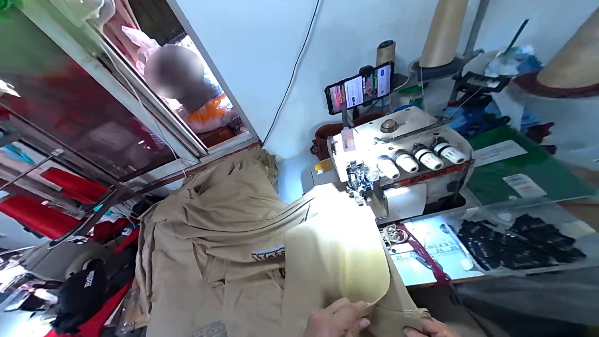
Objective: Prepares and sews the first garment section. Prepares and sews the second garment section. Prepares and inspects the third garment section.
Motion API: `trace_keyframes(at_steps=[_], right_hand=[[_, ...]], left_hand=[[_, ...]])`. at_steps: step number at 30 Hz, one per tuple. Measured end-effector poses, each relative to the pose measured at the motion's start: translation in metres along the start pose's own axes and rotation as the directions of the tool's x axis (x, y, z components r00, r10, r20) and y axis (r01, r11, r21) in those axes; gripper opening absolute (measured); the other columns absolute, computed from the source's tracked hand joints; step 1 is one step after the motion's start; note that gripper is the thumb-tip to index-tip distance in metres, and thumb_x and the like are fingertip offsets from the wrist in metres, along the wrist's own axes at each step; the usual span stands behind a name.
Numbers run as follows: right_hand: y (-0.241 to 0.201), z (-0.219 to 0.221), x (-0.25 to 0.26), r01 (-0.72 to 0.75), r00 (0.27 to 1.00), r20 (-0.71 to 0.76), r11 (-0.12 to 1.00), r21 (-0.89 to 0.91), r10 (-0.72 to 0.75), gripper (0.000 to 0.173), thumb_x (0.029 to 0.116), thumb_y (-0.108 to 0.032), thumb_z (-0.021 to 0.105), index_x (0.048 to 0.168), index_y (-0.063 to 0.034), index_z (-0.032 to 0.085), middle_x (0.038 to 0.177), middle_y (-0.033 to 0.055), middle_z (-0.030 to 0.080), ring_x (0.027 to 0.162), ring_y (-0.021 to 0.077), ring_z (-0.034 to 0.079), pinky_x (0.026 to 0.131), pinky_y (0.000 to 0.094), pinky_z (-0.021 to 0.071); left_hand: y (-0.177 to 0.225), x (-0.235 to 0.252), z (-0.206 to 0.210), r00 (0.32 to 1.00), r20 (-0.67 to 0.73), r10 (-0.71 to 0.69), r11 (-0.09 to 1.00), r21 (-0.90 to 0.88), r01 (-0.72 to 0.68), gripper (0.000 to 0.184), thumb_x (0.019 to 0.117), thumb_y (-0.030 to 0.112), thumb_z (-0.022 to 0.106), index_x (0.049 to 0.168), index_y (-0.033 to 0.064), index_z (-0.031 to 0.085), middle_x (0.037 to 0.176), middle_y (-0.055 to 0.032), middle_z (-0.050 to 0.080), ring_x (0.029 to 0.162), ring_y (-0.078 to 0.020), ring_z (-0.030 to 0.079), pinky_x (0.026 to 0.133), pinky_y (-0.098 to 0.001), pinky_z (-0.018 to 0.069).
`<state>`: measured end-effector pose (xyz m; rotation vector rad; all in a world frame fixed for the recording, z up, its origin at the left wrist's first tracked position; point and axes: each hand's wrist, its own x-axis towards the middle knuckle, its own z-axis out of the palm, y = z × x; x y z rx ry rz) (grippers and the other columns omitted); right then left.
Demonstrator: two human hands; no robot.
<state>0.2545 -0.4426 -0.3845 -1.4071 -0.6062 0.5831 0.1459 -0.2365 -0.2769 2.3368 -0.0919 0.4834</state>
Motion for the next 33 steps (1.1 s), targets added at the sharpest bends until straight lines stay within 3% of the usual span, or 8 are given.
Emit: trace_keyframes(at_steps=[7,12,19,24,27,30,33], right_hand=[[-0.023,0.011,0.033,0.013,0.999,-0.04,0.992,0.125,-0.008,0.018,0.097,0.0,0.056,0.11,-0.0043,0.068,0.091,-0.0067,0.073,0.075,-0.0003,0.067,0.068,0.0211,0.0568],[-0.033,0.025,0.06,0.067,0.99,-0.136,0.959,0.275,-0.03,0.019,0.0931,-0.001,0.06,0.107,-0.0067,0.072,0.089,-0.0043,0.074,0.069,0.0012,0.065,0.06,0.0193,0.0536],[-0.054,0.027,0.108,0.036,0.957,-0.283,0.948,0.316,0.058,0.013,0.0911,-0.006,0.062,0.096,-0.0037,0.073,0.078,0.0011,0.07,0.064,0.0064,0.063,0.058,0.0221,0.052],[-0.064,0.028,0.131,0.014,0.939,-0.326,0.936,0.352,0.109,0.01,0.0918,0.004,0.066,0.092,-0.0006,0.075,0.076,0.0064,0.07,0.062,0.0092,0.062,0.059,0.0231,0.0514],[-0.056,0.032,0.121,0.025,0.95,-0.305,0.956,0.292,0.068,0.01,0.0906,-0.003,0.066,0.094,-0.0022,0.075,0.077,0.0035,0.071,0.062,0.007,0.061,0.058,0.022,0.0504],[-0.042,0.034,0.094,0.02,0.973,-0.231,0.977,0.212,0.03,0.011,0.0913,-0.011,0.068,0.094,-0.0042,0.076,0.081,0.0013,0.074,0.071,0.0063,0.068,0.065,0.023,0.0571],[-0.029,0.034,0.067,0.024,0.978,-0.207,0.991,0.132,0.004,0.01,0.0908,-0.011,0.068,0.088,-0.0062,0.076,0.077,-0.0033,0.073,0.07,0.0009,0.067,0.066,0.0196,0.0562]], left_hand=[[-0.003,0.042,0.004,0.997,-0.053,0.06,0.973,0.226,-0.047,0.026,0.1044,0.018,0.055,0.107,0.0008,0.075,0.086,-0.0091,0.073,0.071,-0.0143,0.07,0.065,-0.0287,0.0581],[-0.001,0.08,0.003,0.998,-0.059,0.036,0.895,0.446,-0.006,0.021,0.0999,0.021,0.06,0.095,0.0095,0.076,0.081,-0.0016,0.074,0.069,-0.0124,0.07,0.062,-0.0305,0.058],[0.001,0.112,0.016,0.989,-0.147,-0.001,0.775,0.625,0.094,0.014,0.0928,0.018,0.067,0.085,0.0106,0.077,0.069,-0.0039,0.07,0.066,-0.0197,0.071,0.059,-0.0397,0.0573],[-0.015,0.121,0.027,0.969,-0.242,0.043,0.787,0.606,0.116,0.014,0.0931,0.016,0.068,0.096,0.0087,0.08,0.067,-0.0057,0.069,0.061,-0.0216,0.069,0.055,-0.0403,0.0559],[-0.02,0.111,0.027,0.96,-0.276,0.052,0.83,0.547,0.112,0.017,0.0946,0.019,0.066,0.096,0.0093,0.08,0.07,-0.0036,0.071,0.064,-0.0182,0.07,0.059,-0.0377,0.0574],[-0.017,0.086,0.016,0.959,-0.284,-0.015,0.885,0.443,0.145,0.013,0.0929,0.016,0.067,0.095,0.0096,0.079,0.083,-0.0024,0.075,0.075,-0.0138,0.073,0.068,-0.0338,0.061],[-0.023,0.068,0.008,0.927,-0.374,-0.041,0.938,0.304,0.164,0.014,0.094,0.014,0.064,0.095,0.009,0.077,0.086,-0.0006,0.07,0.077,-0.0073,0.067,0.07,-0.0246,0.0576]])
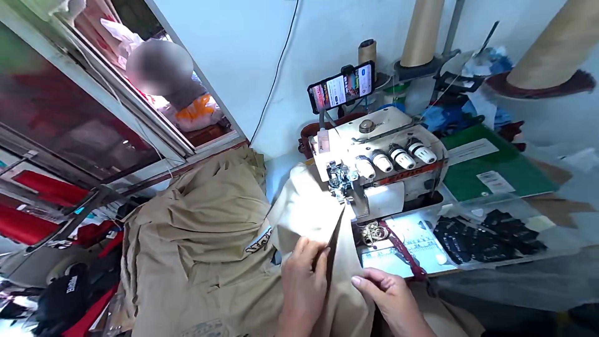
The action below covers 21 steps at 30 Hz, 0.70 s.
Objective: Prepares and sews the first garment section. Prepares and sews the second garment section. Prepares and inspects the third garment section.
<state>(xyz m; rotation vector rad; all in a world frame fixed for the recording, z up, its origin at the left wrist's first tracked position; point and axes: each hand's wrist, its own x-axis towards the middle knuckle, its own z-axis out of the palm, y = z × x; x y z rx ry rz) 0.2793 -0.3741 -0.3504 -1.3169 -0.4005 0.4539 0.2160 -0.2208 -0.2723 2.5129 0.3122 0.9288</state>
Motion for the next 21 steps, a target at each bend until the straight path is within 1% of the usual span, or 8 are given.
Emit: trace_keyframes(at_steps=[1,3,6,8,11,13,17,21], right_hand=[[0.002,-0.003,-0.007,-0.006,1.0,0.004,1.0,-0.023,0.006,0.009,0.0912,-0.011,0.068,0.088,-0.0066,0.076,0.077,-0.0039,0.073,0.07,-0.0002,0.067,0.067,0.0191,0.0561],[0.0,-0.009,-0.016,-0.016,1.0,-0.007,0.998,-0.063,0.016,0.011,0.0921,-0.01,0.067,0.089,-0.0065,0.077,0.078,-0.0046,0.073,0.072,-0.0015,0.067,0.069,0.0181,0.0563],[-0.014,-0.017,-0.023,0.007,0.999,-0.042,0.997,-0.083,-0.01,0.012,0.0928,-0.006,0.065,0.091,-0.0053,0.077,0.08,-0.0047,0.074,0.074,-0.002,0.068,0.071,0.0176,0.0573],[-0.021,-0.018,-0.022,0.017,0.998,-0.061,0.995,-0.098,-0.023,0.013,0.094,-0.007,0.063,0.093,-0.0053,0.077,0.081,-0.0047,0.074,0.074,-0.002,0.068,0.07,0.017,0.0565],[-0.023,-0.013,-0.005,0.056,0.992,-0.104,0.991,-0.124,-0.069,0.017,0.0949,-0.011,0.061,0.093,-0.0061,0.077,0.08,-0.0036,0.074,0.074,-0.0008,0.068,0.069,0.018,0.0565],[-0.024,-0.008,0.012,0.097,0.985,-0.13,0.984,-0.15,-0.117,0.021,0.0959,-0.014,0.059,0.096,-0.0071,0.078,0.084,-0.0036,0.076,0.078,-0.0016,0.069,0.073,0.018,0.0571],[-0.035,0.0,0.045,0.107,0.978,-0.165,0.986,-0.125,-0.127,0.019,0.0971,-0.009,0.06,0.094,-0.0058,0.078,0.084,-0.0004,0.076,0.079,0.0012,0.07,0.075,0.0201,0.0572],[-0.035,0.002,0.06,0.1,0.977,-0.178,0.992,-0.083,-0.114,0.01,0.0935,-0.01,0.07,0.09,-0.007,0.079,0.08,-0.0002,0.075,0.075,0.0033,0.069,0.071,0.0215,0.0564]], left_hand=[[-0.002,-0.002,0.0,1.0,-0.017,0.012,0.999,-0.04,-0.012,0.014,0.096,0.014,0.063,0.095,0.0077,0.076,0.086,-0.0005,0.07,0.076,-0.0055,0.066,0.07,-0.0217,0.0567],[0.006,-0.004,0.001,0.997,-0.003,0.083,0.995,-0.062,-0.083,0.016,0.0979,0.015,0.063,0.095,0.0047,0.076,0.084,-0.0029,0.072,0.075,-0.0066,0.069,0.071,-0.0213,0.0578],[0.031,-0.004,0.006,0.985,0.073,0.157,0.986,0.036,-0.16,0.018,0.098,0.016,0.063,0.091,0.0049,0.075,0.077,-0.0035,0.071,0.065,-0.01,0.068,0.06,-0.0241,0.0567],[0.043,-0.001,0.012,0.982,0.125,0.141,0.98,0.123,-0.157,0.019,0.0972,0.017,0.063,0.087,0.0055,0.075,0.074,-0.004,0.07,0.062,-0.0134,0.068,0.056,-0.0281,0.0558],[0.05,0.012,0.022,0.986,0.124,0.114,0.973,0.186,-0.136,0.019,0.0956,0.014,0.063,0.082,0.0055,0.073,0.07,-0.0041,0.068,0.061,-0.0153,0.068,0.055,-0.0316,0.0558],[0.052,0.023,0.027,0.989,0.118,0.084,0.97,0.22,-0.108,0.018,0.0935,0.011,0.064,0.079,0.0046,0.072,0.067,-0.0053,0.066,0.062,-0.0177,0.068,0.057,-0.0347,0.0568],[0.053,0.037,0.034,0.988,0.15,-0.025,0.965,0.263,-0.015,0.017,0.0956,0.015,0.065,0.086,0.0033,0.074,0.07,-0.0086,0.069,0.068,-0.0236,0.071,0.065,-0.0415,0.0583],[0.043,0.032,0.037,0.998,0.065,-0.013,0.967,0.254,-0.004,0.014,0.0904,0.012,0.068,0.097,0.006,0.079,0.079,-0.0083,0.074,0.073,-0.025,0.073,0.066,-0.0436,0.0591]])
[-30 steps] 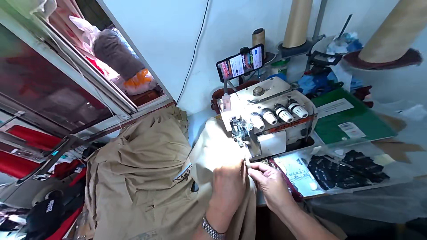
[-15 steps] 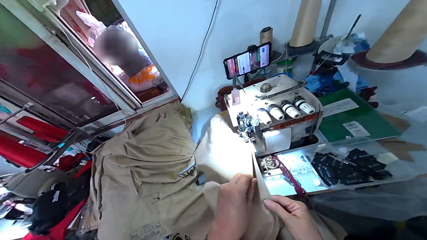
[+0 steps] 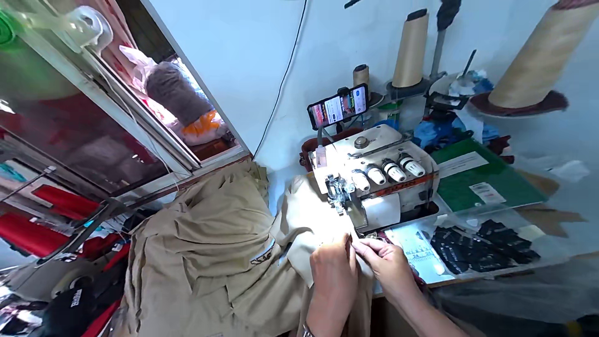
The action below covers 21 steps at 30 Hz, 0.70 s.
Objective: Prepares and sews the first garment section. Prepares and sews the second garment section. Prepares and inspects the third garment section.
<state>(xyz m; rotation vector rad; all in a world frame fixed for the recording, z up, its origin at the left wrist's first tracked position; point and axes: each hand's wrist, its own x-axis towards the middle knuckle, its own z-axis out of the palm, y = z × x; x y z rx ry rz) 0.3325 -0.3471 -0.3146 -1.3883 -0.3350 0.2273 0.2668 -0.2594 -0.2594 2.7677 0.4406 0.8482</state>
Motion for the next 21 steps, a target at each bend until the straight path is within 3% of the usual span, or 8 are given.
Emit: trace_keyframes(at_steps=[4,8,11,15,18,21], right_hand=[[0.006,-0.003,-0.01,0.002,1.0,-0.014,0.999,0.036,-0.001,0.007,0.0886,-0.011,0.072,0.085,-0.0082,0.078,0.08,-0.0007,0.074,0.076,0.0043,0.069,0.071,0.0214,0.0575],[0.007,0.001,-0.02,0.042,0.998,-0.049,0.995,0.093,-0.038,0.011,0.0905,-0.008,0.067,0.09,-0.006,0.078,0.083,-0.0001,0.075,0.078,0.0039,0.07,0.074,0.0203,0.0585],[0.005,0.008,-0.011,0.039,0.996,-0.081,0.994,0.105,-0.03,0.016,0.0939,-0.004,0.062,0.093,-0.0042,0.078,0.081,0.0007,0.075,0.072,0.0035,0.069,0.068,0.0196,0.0568],[-0.001,0.017,0.002,-0.036,0.996,-0.081,0.986,0.162,0.05,0.017,0.0957,0.0,0.061,0.092,-0.0021,0.077,0.076,0.0024,0.073,0.064,0.0049,0.065,0.057,0.0204,0.0526],[-0.003,0.02,0.004,-0.071,0.994,-0.066,0.979,0.192,0.085,0.021,0.0973,0.001,0.055,0.091,-0.0019,0.075,0.077,0.0031,0.073,0.067,0.0062,0.068,0.059,0.0225,0.0553],[-0.002,0.025,-0.001,-0.081,0.994,-0.054,0.96,0.269,0.099,0.023,0.1003,0.002,0.051,0.096,0.0008,0.073,0.082,0.0065,0.074,0.072,0.0101,0.07,0.064,0.0255,0.0595]], left_hand=[[-0.015,-0.011,0.006,0.987,-0.138,0.086,0.983,-0.149,-0.106,0.012,0.09,0.01,0.067,0.094,0.0063,0.077,0.084,-0.0073,0.072,0.079,-0.0217,0.071,0.073,-0.0375,0.0594],[-0.013,-0.013,0.006,0.983,-0.119,0.14,0.954,-0.25,-0.166,0.012,0.0912,0.006,0.065,0.093,0.0043,0.076,0.084,-0.0082,0.072,0.079,-0.0191,0.071,0.074,-0.032,0.0595],[-0.01,-0.003,0.006,0.99,-0.054,0.132,0.962,-0.234,-0.141,0.016,0.0922,0.002,0.062,0.093,0.0047,0.077,0.083,-0.0084,0.071,0.079,-0.0201,0.07,0.074,-0.0344,0.0589],[-0.013,0.014,0.009,0.989,-0.067,0.13,0.974,-0.176,-0.14,0.012,0.0922,0.006,0.066,0.087,0.0057,0.077,0.078,-0.0062,0.071,0.074,-0.0189,0.07,0.071,-0.0351,0.0591],[-0.011,0.02,0.005,0.991,-0.026,0.133,0.979,-0.154,-0.135,0.011,0.092,0.007,0.068,0.087,0.005,0.078,0.082,-0.0086,0.074,0.08,-0.0225,0.073,0.076,-0.0388,0.0597],[-0.007,0.017,0.005,0.989,-0.014,0.15,0.982,-0.111,-0.15,0.014,0.0923,0.004,0.065,0.088,0.0055,0.078,0.083,-0.0096,0.073,0.08,-0.0224,0.072,0.075,-0.0355,0.0601]])
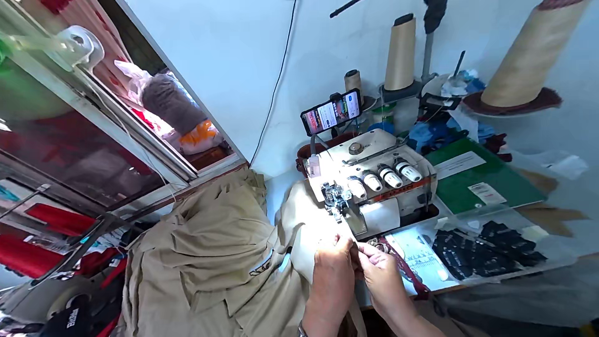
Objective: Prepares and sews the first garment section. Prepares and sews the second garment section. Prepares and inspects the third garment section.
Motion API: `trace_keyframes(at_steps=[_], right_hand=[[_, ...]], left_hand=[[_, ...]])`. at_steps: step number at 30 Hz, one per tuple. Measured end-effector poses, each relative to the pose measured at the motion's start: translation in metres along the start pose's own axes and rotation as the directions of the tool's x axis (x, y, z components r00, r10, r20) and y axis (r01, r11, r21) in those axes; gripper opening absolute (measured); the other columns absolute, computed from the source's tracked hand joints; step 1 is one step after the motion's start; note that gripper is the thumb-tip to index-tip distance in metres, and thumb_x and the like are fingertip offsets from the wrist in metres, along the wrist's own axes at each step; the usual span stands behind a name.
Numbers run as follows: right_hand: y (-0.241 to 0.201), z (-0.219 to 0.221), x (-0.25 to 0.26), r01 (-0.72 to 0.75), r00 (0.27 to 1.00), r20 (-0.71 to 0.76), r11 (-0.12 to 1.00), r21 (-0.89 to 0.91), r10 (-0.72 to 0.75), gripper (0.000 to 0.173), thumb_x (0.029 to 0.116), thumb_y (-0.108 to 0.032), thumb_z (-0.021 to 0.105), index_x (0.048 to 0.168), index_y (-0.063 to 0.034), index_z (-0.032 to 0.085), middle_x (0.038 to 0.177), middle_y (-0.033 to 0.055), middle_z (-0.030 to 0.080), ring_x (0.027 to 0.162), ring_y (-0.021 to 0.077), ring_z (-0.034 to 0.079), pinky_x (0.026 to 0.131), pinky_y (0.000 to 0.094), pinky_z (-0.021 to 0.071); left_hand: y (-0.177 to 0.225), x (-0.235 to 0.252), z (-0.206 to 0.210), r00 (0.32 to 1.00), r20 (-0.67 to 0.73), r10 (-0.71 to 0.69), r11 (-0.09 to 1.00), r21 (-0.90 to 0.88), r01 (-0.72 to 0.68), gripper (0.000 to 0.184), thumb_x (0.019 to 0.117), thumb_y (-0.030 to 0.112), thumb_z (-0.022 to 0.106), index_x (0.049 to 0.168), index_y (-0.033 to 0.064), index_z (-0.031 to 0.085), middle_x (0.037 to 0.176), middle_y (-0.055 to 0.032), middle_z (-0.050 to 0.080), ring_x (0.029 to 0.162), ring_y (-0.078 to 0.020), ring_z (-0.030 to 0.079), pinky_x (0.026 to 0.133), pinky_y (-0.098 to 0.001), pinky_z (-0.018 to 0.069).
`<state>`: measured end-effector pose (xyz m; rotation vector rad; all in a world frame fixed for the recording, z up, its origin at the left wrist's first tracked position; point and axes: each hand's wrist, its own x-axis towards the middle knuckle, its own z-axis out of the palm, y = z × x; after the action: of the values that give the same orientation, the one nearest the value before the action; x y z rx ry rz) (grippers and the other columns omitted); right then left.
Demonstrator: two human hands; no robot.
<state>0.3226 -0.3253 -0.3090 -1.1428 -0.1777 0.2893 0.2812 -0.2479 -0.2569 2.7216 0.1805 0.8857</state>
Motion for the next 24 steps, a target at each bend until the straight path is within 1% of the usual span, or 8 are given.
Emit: trace_keyframes(at_steps=[4,8,10,14,18,21,22,24], right_hand=[[0.007,0.007,0.002,0.078,0.996,-0.035,0.997,-0.02,-0.078,0.022,0.0976,0.002,0.053,0.088,-0.0011,0.073,0.075,0.004,0.071,0.069,0.0074,0.068,0.064,0.0229,0.0569],[0.009,0.012,0.008,0.118,0.993,-0.014,0.99,-0.078,-0.119,0.022,0.0929,0.005,0.056,0.085,-0.0023,0.075,0.077,0.0024,0.073,0.072,0.0042,0.068,0.069,0.0208,0.0564],[0.012,0.005,0.01,0.142,0.987,0.089,0.986,-0.091,-0.134,0.021,0.0938,0.003,0.055,0.09,-0.0022,0.075,0.083,0.0027,0.074,0.079,0.0053,0.07,0.075,0.0222,0.0581],[0.024,-0.02,0.014,0.211,0.946,0.303,0.922,-0.325,-0.11,0.019,0.0937,-0.009,0.056,0.092,-0.0077,0.076,0.084,-0.0031,0.073,0.08,0.0007,0.068,0.076,0.0223,0.0573],[0.052,-0.04,0.012,0.383,0.907,0.36,0.783,-0.49,-0.218,0.023,0.0937,-0.016,0.056,0.091,-0.0068,0.077,0.086,0.0029,0.074,0.085,0.0069,0.07,0.08,0.0277,0.0571],[0.06,-0.041,0.011,0.456,0.874,0.393,0.765,-0.455,-0.288,0.023,0.0935,-0.016,0.056,0.086,-0.0065,0.075,0.082,0.0032,0.072,0.08,0.0055,0.068,0.075,0.0239,0.0553],[0.06,-0.042,0.012,0.468,0.866,0.4,0.768,-0.436,-0.301,0.022,0.0949,-0.017,0.058,0.086,-0.006,0.075,0.082,0.0034,0.072,0.08,0.005,0.068,0.076,0.0229,0.0552],[0.06,-0.042,0.012,0.473,0.859,0.412,0.78,-0.41,-0.305,0.021,0.0961,-0.018,0.061,0.091,-0.0065,0.078,0.086,0.0024,0.075,0.083,0.0033,0.07,0.08,0.0208,0.0564]], left_hand=[[-0.009,0.0,0.015,0.991,-0.124,0.057,0.998,0.034,-0.053,0.014,0.0888,0.002,0.065,0.088,0.0054,0.078,0.082,-0.0097,0.073,0.076,-0.0216,0.073,0.071,-0.0344,0.06],[-0.022,0.002,0.031,0.98,-0.191,0.052,0.996,0.079,-0.037,0.016,0.0871,0.004,0.067,0.096,0.0071,0.081,0.096,-0.0121,0.074,0.09,-0.0269,0.072,0.079,-0.0422,0.0601],[-0.022,0.0,0.03,0.989,-0.145,0.036,0.995,0.102,-0.021,0.02,0.0902,0.005,0.065,0.103,0.0089,0.08,0.111,-0.0143,0.074,0.105,-0.033,0.07,0.09,-0.0511,0.0559],[-0.025,-0.016,0.032,0.989,-0.114,0.098,0.966,0.251,-0.067,0.031,0.0894,0.001,0.062,0.114,0.0108,0.079,0.121,-0.0112,0.074,0.111,-0.0324,0.071,0.097,-0.0529,0.0542],[-0.037,-0.017,0.033,0.985,-0.111,0.134,0.968,0.229,-0.106,0.039,0.0867,-0.002,0.059,0.119,0.0112,0.077,0.128,-0.01,0.071,0.117,-0.0325,0.068,0.1,-0.054,0.0503],[-0.044,-0.009,0.029,0.988,-0.125,0.091,0.993,0.087,-0.08,0.033,0.0918,0.002,0.055,0.113,0.0089,0.078,0.121,-0.0096,0.074,0.114,-0.0294,0.069,0.1,-0.0513,0.0531],[-0.046,-0.006,0.026,0.99,-0.128,0.066,0.997,0.038,-0.062,0.029,0.0911,0.003,0.055,0.109,0.0047,0.078,0.112,-0.0109,0.076,0.108,-0.0296,0.071,0.097,-0.05,0.0548],[-0.051,0.0,0.019,0.997,-0.075,0.0,1.0,-0.019,-0.002,0.029,0.0917,0.004,0.054,0.11,-0.0009,0.075,0.111,-0.0129,0.075,0.107,-0.0289,0.071,0.096,-0.0455,0.0555]])
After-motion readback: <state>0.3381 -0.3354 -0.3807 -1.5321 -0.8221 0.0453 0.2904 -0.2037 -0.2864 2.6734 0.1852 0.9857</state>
